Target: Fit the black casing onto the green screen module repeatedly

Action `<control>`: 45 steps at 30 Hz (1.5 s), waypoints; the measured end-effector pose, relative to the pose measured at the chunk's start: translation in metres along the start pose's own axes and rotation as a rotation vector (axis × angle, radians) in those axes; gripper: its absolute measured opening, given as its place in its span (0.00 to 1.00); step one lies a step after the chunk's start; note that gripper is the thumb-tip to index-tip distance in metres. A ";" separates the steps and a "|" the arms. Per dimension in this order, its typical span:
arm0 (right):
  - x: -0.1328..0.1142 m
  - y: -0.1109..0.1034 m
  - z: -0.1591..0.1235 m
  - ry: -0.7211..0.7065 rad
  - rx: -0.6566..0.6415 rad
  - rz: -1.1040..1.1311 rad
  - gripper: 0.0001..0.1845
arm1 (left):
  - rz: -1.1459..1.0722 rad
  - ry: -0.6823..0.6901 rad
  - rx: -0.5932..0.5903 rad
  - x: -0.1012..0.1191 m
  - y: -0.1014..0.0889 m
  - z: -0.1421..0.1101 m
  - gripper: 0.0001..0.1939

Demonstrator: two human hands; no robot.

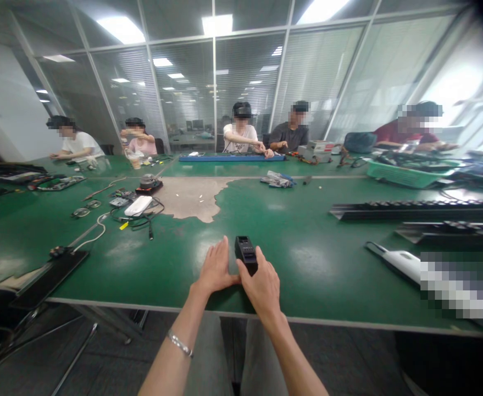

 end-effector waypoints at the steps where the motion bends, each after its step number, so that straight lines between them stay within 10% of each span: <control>1: -0.002 -0.004 0.003 0.000 0.006 0.025 0.38 | -0.005 -0.008 -0.008 0.000 0.000 0.000 0.61; 16: 0.057 -0.034 0.027 0.087 0.119 -0.082 0.39 | -0.035 -0.032 -0.024 0.003 -0.008 0.000 0.68; 45: 0.061 -0.031 0.017 -0.004 0.145 -0.101 0.39 | 0.048 -0.008 -0.060 0.003 -0.005 0.001 0.58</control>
Point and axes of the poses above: each hand's wrist, its own z-axis towards the middle knuckle, its own y-axis out of the palm, x = y × z, the point moved 7 cm from there along z, towards the middle knuckle, and after that the axes turned 11 degrees about y, right-handed, at the moved point
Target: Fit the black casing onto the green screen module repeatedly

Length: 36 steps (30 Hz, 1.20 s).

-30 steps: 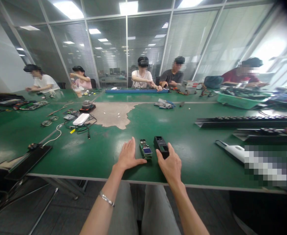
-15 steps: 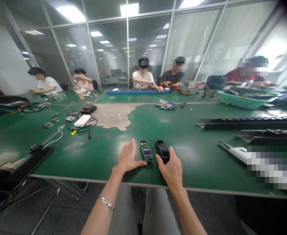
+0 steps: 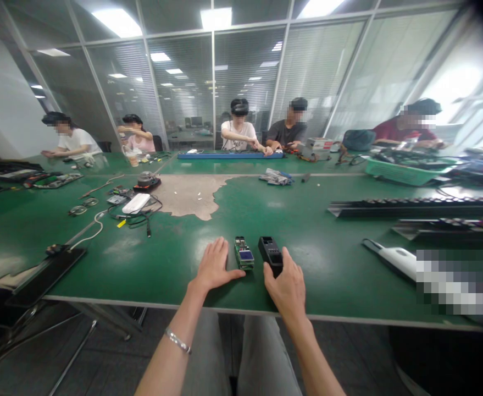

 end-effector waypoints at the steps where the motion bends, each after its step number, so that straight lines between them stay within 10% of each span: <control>1: 0.000 0.000 0.000 0.003 -0.009 -0.010 0.38 | 0.002 0.001 -0.001 0.000 0.000 0.000 0.57; 19: -0.084 -0.008 -0.012 -0.035 -0.079 0.079 0.38 | 0.008 -0.022 0.000 -0.002 0.001 -0.002 0.56; 36: -0.082 0.010 -0.023 -0.053 -0.097 -0.021 0.37 | -0.051 0.000 0.054 -0.005 0.006 -0.002 0.59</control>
Point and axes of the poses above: each hand's wrist, its own z-axis towards the middle knuckle, its own y-axis out of the palm, x = y × z, the point moved 7 cm from there along z, towards the middle knuckle, and after that the axes turned 11 degrees about y, right-handed, at the moved point
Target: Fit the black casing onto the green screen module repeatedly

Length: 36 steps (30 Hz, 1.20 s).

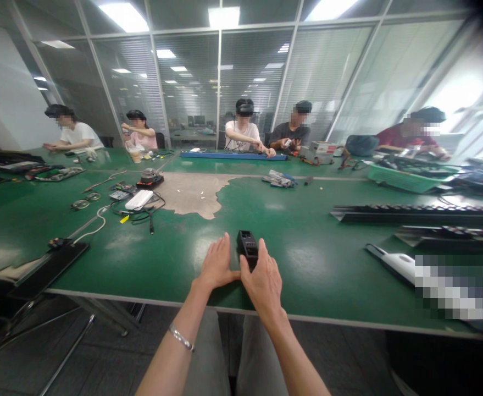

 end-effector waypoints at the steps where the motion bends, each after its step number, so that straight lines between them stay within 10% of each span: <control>1: 0.001 0.001 0.000 0.001 -0.003 -0.002 0.38 | 0.003 0.001 0.004 0.000 0.000 0.000 0.58; 36: 0.016 0.017 -0.007 -0.023 -0.009 -0.022 0.37 | 0.063 0.003 -0.029 0.006 -0.001 0.001 0.50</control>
Point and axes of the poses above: each hand's wrist, its own z-axis towards the middle knuckle, its own y-axis out of the palm, x = y × z, the point moved 7 cm from there along z, towards the middle knuckle, and after that the axes turned 11 degrees about y, right-handed, at the moved point
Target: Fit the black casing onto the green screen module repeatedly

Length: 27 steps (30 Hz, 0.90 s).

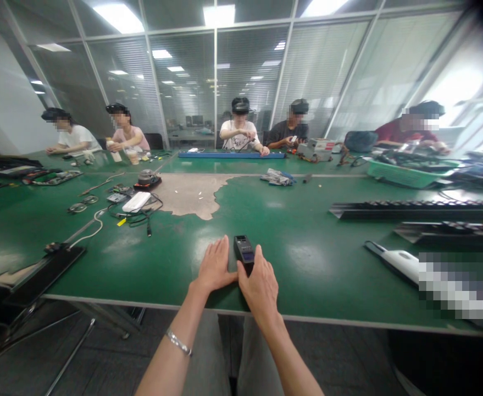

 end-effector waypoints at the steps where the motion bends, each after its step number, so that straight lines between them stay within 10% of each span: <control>1: 0.000 0.000 0.000 0.003 0.001 0.001 0.36 | 0.002 0.001 0.004 0.000 0.000 0.000 0.49; 15: -0.004 -0.031 0.020 0.108 0.067 0.199 0.40 | 0.024 -0.001 -0.042 0.000 -0.002 0.000 0.51; 27: 0.062 -0.028 0.032 0.167 0.088 0.023 0.39 | 0.004 -0.005 -0.043 0.004 -0.008 0.000 0.55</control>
Point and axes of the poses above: each hand's wrist, its own z-axis towards the middle knuckle, its own y-axis out of the palm, x = y × z, the point moved 7 cm from there along z, towards the middle knuckle, and after that the axes turned 11 degrees about y, right-handed, at the moved point
